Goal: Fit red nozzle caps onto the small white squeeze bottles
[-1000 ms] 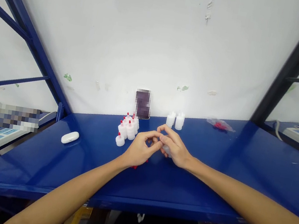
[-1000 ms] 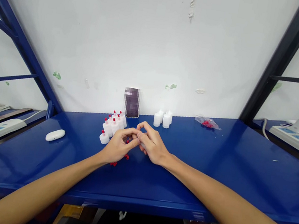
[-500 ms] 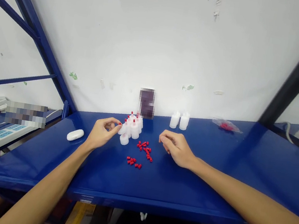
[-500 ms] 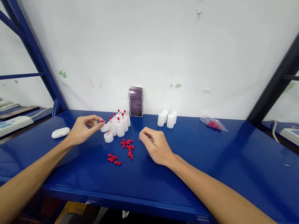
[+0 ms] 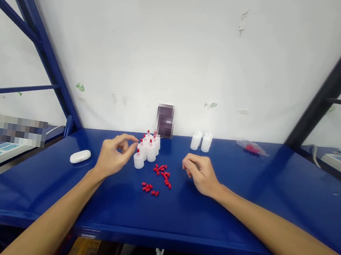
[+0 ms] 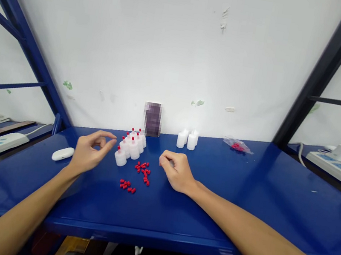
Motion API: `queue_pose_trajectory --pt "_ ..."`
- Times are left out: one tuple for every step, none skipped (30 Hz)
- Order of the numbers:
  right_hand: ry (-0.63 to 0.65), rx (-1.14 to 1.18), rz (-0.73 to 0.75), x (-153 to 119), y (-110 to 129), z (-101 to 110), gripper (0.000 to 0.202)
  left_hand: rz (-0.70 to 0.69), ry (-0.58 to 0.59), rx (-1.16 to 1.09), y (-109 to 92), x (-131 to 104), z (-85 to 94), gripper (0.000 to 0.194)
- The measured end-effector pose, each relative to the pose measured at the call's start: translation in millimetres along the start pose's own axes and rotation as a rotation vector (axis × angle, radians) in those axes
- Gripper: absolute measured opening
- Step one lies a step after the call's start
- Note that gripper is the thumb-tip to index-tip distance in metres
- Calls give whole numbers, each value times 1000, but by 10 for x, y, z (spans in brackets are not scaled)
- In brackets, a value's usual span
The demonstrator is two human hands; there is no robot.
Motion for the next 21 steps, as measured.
queue_pose_trajectory --pt "7 -12 1 1 -1 -8 30 -62 43 16 -64 -5 -30 14" --pt "9 -23 6 2 2 -16 30 -141 126 48 -132 -7 -74 15" --pt "6 -31 16 3 7 -22 31 -228 238 101 -200 -5 -129 16" --pt "1 -39 29 3 15 -27 31 -315 359 181 -262 0 -189 18" --pt "0 -46 43 4 24 -33 31 -394 472 287 -316 10 -247 20" --pt "4 -55 55 4 33 -38 31 -459 566 407 -362 25 -299 21" --pt "13 -65 64 4 43 -43 31 -512 634 528 -400 43 -341 22" --pt "23 -74 70 4 52 -47 32 -557 681 630 -434 63 -374 23" --pt "31 -81 72 5 59 -50 32 -599 717 705 -467 79 -399 23" --pt "37 -85 69 6 65 -52 32 -639 747 752 -497 90 -418 23" --pt "39 -86 64 8 70 -53 32 -673 771 776 -526 96 -432 24" --pt "41 -86 58 10 74 -53 31 -697 790 790 -552 98 -443 24" --pt "44 -87 52 12 76 -53 31 -706 803 800 -575 97 -452 23" --pt "51 -90 48 14 77 -54 31 -706 814 810 -595 94 -462 21" --pt "56 -94 47 15 77 -55 31 -703 822 821 -612 91 -472 20" --pt "57 -96 49 15 75 -54 31 -699 829 831 -625 89 -482 20" --pt "50 -96 51 14 71 -51 31 -695 836 841 -635 88 -491 20" --pt "35 -93 54 12 64 -46 31 -690 840 849 -641 90 -498 20" --pt "14 -87 56 10 56 -40 31 -685 840 854 -643 95 -501 20" --pt "-8 -78 58 9 47 -33 31 -679 836 858 -641 104 -499 20" --pt "-25 -70 58 7 38 -27 31 -675 825 862 -637 117 -492 21"
Point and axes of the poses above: each hand's wrist, its own x-axis towards the middle knuckle, its own z-axis out of the back of the hand, y = z × x, the point moved 2 cm from there along x, towards the middle knuckle, and after that the axes turned 12 degrees about x, right-handed, at the moved point
